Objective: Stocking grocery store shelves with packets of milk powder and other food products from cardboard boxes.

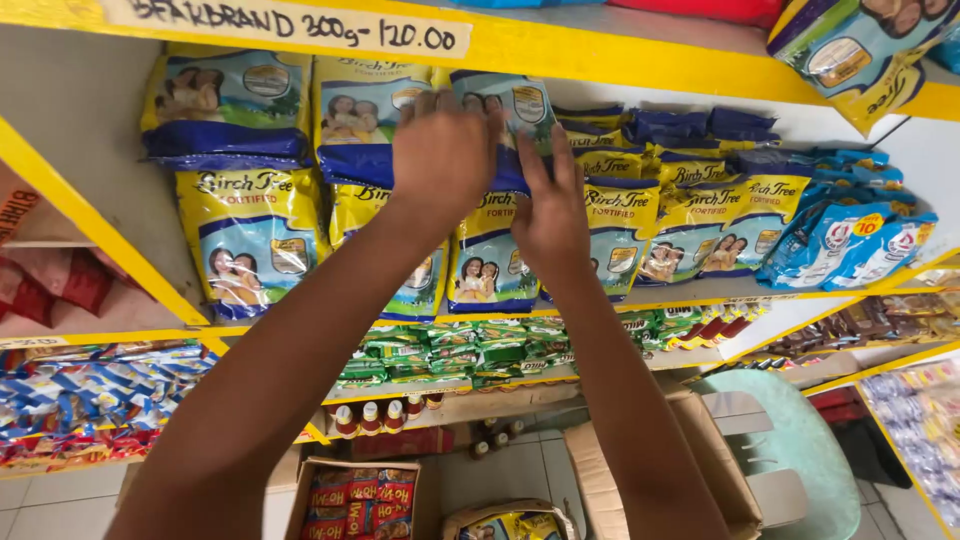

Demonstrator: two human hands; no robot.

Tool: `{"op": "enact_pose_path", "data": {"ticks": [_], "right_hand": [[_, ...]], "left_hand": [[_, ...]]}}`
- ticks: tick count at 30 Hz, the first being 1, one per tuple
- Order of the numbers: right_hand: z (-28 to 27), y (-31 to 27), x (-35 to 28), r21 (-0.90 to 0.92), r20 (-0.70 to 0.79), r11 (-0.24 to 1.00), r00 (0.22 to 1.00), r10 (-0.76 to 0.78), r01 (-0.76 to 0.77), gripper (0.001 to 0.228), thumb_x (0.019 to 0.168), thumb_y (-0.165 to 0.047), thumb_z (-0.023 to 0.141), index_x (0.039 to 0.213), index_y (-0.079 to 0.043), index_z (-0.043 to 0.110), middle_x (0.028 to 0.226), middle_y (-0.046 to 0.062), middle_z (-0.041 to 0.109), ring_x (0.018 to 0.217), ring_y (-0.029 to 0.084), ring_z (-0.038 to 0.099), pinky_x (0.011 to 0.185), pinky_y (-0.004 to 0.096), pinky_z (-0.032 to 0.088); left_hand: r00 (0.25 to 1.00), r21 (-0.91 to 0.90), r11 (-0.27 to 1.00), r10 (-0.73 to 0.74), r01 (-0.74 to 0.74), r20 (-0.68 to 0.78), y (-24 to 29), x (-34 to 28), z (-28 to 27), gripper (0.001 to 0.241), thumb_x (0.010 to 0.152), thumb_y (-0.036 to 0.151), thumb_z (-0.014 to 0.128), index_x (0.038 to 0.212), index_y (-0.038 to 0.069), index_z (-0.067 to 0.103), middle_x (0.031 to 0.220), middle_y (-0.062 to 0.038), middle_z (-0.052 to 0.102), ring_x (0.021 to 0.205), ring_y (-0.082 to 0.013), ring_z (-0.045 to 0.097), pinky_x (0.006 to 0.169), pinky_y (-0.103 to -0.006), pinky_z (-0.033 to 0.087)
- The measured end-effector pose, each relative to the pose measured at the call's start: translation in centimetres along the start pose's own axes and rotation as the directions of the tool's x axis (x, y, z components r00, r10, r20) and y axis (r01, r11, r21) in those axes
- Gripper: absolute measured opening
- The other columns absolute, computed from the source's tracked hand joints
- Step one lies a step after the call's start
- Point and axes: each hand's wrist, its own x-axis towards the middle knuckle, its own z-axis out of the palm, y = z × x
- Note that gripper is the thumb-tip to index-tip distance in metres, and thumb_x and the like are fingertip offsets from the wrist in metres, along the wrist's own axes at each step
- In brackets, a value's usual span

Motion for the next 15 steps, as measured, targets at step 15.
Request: {"op": "enact_pose_path", "data": {"ticks": [15], "right_hand": [[-0.4,0.5,1.6,-0.418,0.044,0.888,0.981,-0.191,0.192,0.081,0.086,0.007,0.066,0.162,-0.010,0.047,0.174,0.008,0.033,0.163,0.031,0.020,0.133,0.058,0.013]], "left_hand": [[0.835,0.268,0.792,0.505,-0.549,0.219,-3.1,-1.8,-1.2,0.085,0.099,0.036,0.069,0.165,0.003,0.028,0.165,-0.030,0.033,0.153,-0.0431,0.032,0.123,-0.0617,0.022]]}}
